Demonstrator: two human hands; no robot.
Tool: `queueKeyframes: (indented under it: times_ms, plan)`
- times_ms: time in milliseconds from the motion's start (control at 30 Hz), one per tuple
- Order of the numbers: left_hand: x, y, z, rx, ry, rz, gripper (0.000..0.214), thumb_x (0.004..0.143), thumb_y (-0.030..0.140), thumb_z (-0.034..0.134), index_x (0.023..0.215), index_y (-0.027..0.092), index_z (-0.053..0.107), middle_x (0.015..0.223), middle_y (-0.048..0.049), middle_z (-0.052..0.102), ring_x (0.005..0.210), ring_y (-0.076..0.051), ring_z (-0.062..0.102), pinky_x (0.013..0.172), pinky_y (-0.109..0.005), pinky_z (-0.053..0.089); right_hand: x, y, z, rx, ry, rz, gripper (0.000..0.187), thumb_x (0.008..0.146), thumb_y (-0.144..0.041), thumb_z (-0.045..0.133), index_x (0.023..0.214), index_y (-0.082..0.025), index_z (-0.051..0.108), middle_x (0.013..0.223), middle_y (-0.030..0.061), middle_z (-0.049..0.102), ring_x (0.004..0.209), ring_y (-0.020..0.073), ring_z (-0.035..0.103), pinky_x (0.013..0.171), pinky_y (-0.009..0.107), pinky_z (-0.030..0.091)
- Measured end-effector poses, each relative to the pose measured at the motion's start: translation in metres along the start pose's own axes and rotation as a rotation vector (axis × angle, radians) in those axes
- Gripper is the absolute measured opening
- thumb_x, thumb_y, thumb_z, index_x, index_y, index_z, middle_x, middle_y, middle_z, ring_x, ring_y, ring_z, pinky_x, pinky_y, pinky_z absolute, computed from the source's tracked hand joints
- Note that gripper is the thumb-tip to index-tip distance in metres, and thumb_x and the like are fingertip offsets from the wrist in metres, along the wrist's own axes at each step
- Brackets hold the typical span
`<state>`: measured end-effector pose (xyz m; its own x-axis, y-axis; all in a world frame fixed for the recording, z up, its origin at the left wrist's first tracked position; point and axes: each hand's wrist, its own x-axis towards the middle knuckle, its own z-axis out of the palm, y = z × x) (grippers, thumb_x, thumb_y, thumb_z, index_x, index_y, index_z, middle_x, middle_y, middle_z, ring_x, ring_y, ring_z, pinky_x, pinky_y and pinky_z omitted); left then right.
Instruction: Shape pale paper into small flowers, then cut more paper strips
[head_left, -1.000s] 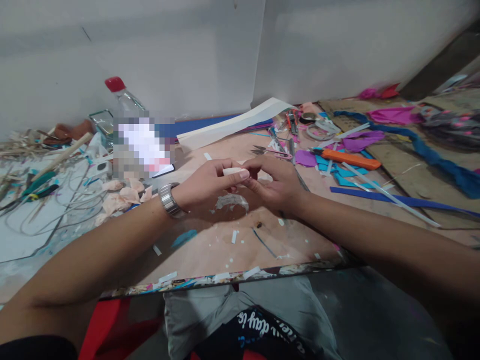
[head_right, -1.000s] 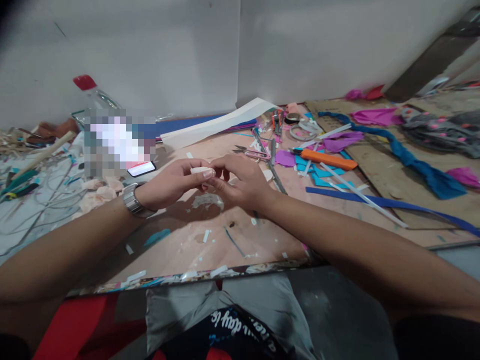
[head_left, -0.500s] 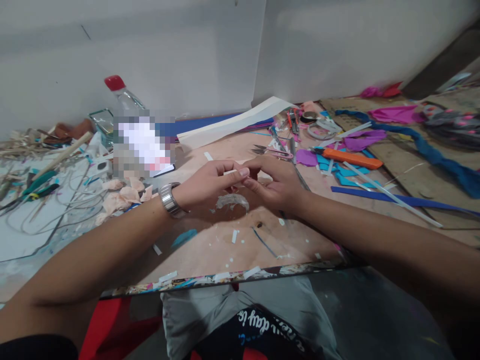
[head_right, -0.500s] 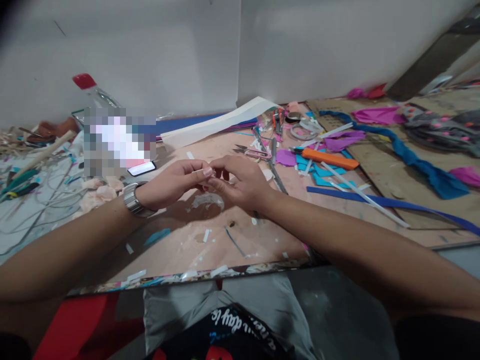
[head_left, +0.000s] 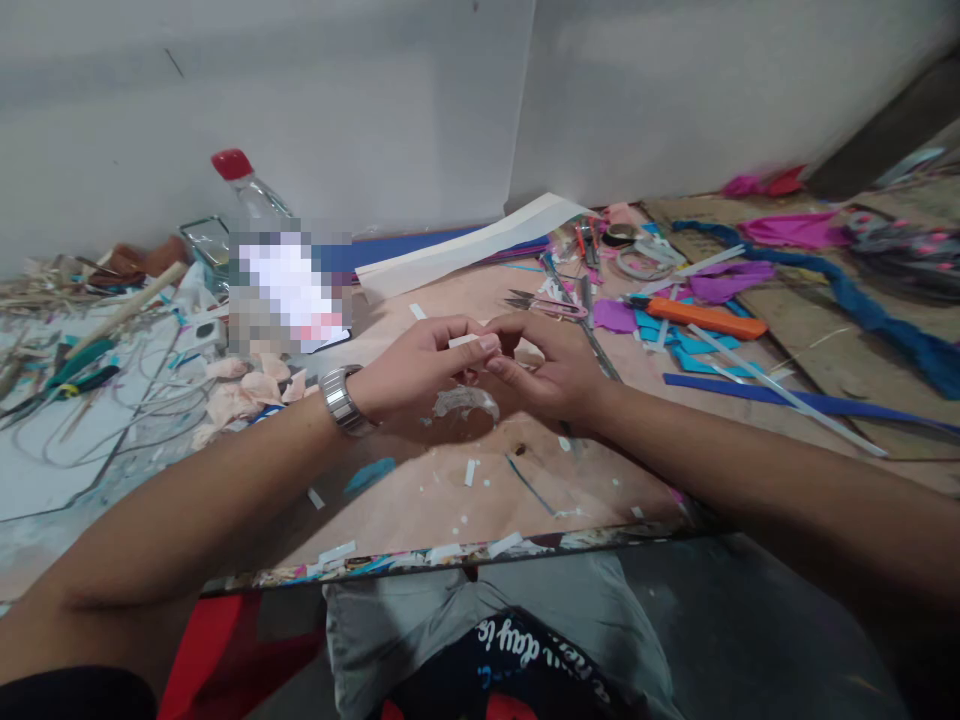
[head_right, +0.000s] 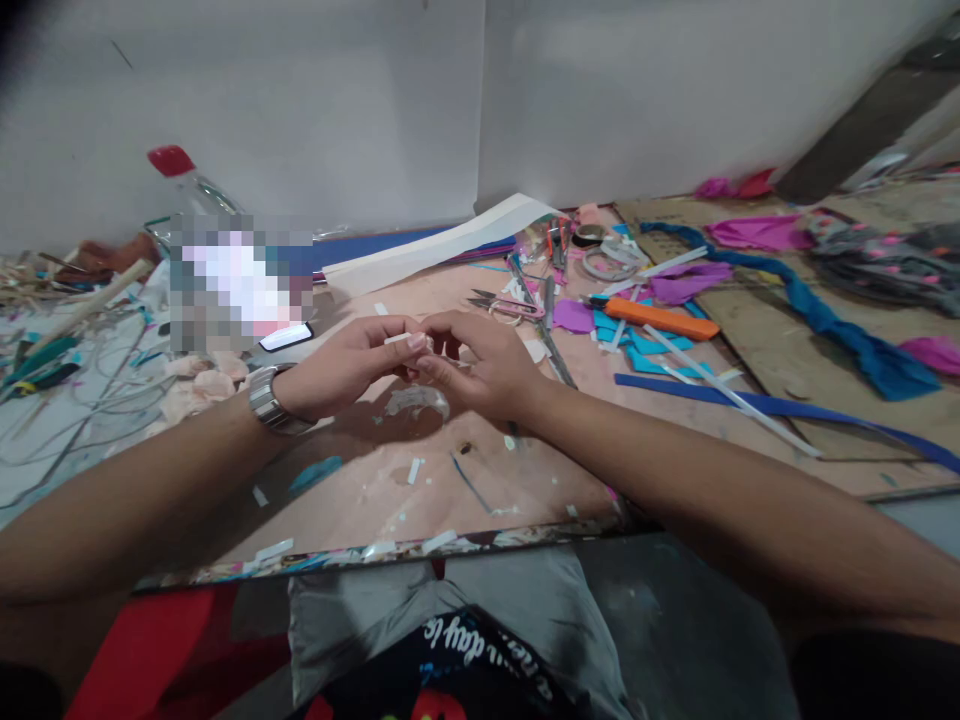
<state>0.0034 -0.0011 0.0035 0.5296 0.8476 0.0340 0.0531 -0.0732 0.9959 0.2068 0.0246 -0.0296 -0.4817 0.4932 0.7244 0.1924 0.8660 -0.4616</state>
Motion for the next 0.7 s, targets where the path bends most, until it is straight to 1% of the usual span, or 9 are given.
queueKeyframes:
  times_ms: [100,267,467,700]
  plan:
    - [0.0003,0.0002,0.0008,0.008,0.009,-0.004,0.038,0.093,0.051,0.067,0.088,0.014,0.063,0.082,-0.0009,0.059,0.072,-0.010,0.053,0.068,-0.023,0.044,-0.0003,0.0012,0.0001,0.017,-0.014,-0.009,0.022,0.099,-0.040,0.064,0.108,-0.021,0.068,0.086,0.0016,0.074,0.069,0.0139,0.064,0.066,0.027,0.049]
    - [0.0003,0.0012,0.0027,0.001,0.002,0.002,0.034,0.096,0.045,0.065,0.084,0.013,0.061,0.079,-0.0001,0.058,0.070,-0.009,0.051,0.068,-0.023,0.043,-0.0005,0.0018,-0.0007,0.009,-0.034,-0.015,0.021,0.099,-0.039,0.062,0.107,-0.021,0.067,0.092,0.0029,0.076,0.071,0.0136,0.064,0.066,0.027,0.049]
    - [-0.0006,0.0014,0.0045,0.014,0.016,0.015,0.032,0.096,0.042,0.064,0.083,0.014,0.061,0.079,-0.0001,0.057,0.071,-0.009,0.052,0.069,-0.024,0.044,-0.0006,0.0010,-0.0018,0.002,-0.052,0.000,0.021,0.099,-0.040,0.062,0.107,-0.021,0.067,0.093,0.0034,0.076,0.073,0.0143,0.065,0.068,0.028,0.050]
    - [-0.0001,-0.0016,0.0033,0.092,0.037,0.028,0.030,0.096,0.043,0.062,0.088,0.014,0.063,0.085,-0.0035,0.061,0.077,-0.012,0.055,0.073,-0.026,0.046,-0.0007,0.0017,-0.0017,-0.005,-0.068,0.015,0.021,0.100,-0.040,0.062,0.108,-0.022,0.067,0.093,0.0039,0.076,0.074,0.0153,0.066,0.069,0.029,0.051]
